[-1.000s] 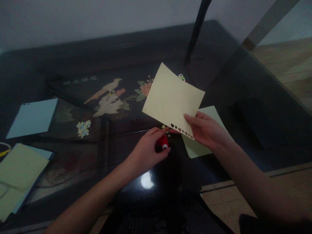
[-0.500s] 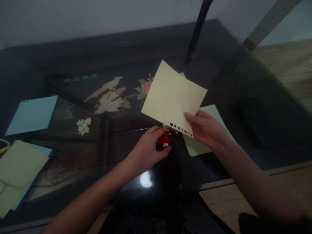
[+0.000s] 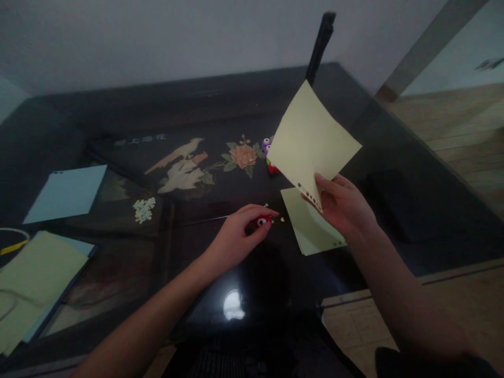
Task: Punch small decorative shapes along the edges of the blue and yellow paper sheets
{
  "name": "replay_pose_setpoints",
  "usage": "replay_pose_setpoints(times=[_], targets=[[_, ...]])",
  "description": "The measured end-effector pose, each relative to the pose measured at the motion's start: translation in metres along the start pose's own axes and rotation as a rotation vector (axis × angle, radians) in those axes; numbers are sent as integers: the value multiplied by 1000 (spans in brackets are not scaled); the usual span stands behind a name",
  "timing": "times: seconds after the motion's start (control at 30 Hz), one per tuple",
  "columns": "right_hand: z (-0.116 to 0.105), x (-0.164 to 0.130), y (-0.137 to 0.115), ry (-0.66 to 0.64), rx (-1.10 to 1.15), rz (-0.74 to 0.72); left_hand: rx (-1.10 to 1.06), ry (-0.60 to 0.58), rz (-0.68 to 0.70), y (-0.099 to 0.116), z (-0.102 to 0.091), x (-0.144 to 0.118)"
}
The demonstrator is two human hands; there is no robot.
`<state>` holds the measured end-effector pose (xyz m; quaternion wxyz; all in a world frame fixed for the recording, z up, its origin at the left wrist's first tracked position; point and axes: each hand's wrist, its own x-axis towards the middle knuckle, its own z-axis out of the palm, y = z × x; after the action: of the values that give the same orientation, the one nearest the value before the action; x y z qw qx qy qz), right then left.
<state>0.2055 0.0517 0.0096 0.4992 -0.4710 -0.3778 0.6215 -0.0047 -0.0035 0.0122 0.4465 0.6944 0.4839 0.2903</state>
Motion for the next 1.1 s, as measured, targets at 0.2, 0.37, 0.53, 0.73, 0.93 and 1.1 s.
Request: replay_pose_setpoints(times=[0.2,0.37,0.53,0.73,0.93,1.1], targets=[[-5,4,-1,29,89,-33,298,-189,149,4,31,-10],[-9,4,0,-9,141,-52,539,-207,113,8,47,-13],[-14,5,-3,4,140,-72,595,-181,65,8,43,-17],[-13,4,-7,42,155,-112,367,-63,93,7,31,-20],[-20,3,-14,67,94,-156,12,-55,21,5,4,-9],[-38,-1,-19,94,2,-184,-202,-25,-130,-5,-21,9]])
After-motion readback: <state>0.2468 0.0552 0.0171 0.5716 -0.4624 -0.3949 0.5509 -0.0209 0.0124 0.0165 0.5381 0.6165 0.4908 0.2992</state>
